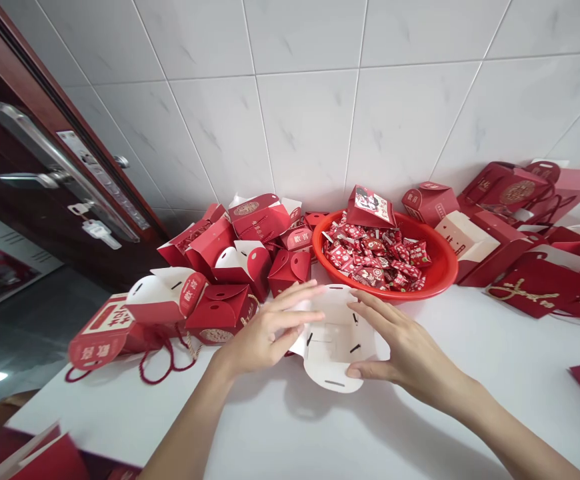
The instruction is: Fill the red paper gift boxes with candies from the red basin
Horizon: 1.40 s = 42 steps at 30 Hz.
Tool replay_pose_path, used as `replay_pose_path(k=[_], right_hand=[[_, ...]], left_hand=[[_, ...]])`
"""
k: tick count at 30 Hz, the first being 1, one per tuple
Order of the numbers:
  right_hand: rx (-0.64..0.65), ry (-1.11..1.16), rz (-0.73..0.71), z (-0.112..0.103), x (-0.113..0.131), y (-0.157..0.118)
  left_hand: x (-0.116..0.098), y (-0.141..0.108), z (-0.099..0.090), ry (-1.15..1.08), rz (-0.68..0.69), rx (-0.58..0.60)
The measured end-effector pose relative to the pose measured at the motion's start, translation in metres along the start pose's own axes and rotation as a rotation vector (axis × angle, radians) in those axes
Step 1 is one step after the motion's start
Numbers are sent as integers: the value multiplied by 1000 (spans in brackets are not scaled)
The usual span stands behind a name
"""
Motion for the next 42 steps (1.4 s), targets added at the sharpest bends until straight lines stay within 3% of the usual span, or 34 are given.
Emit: replay_pose_path(k=[3,6,11,21,28,33,42], right_hand=[[4,-23,2,0,0,0],[5,-60,1,0,0,1],[16,-83,7,0,0,2],[50,-138,19,-3,3,2],[116,12,-1,-3,-3,7],[114,65,19,-1,-2,10],[114,50,57,1,-2,10]], left_hand=[[-5,3,5,78,-62,94],[-9,4,8,115,-146,116],[-11,4,9,130,-154,180],[-11,4,11,212,-192,173],[-24,-7,9,290,-334,178],[-28,0,0,265,-279,166],[-43,18,-9,469,-318,339]])
Point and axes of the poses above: each hand's wrist, its own y-axis towards the middle knuckle, its own z-axis out of the palm, x = y × z, the point moved 1 cm from there along y, towards the middle knuckle, and after that the axes turned 10 degrees about -z, right-handed, at the moved point
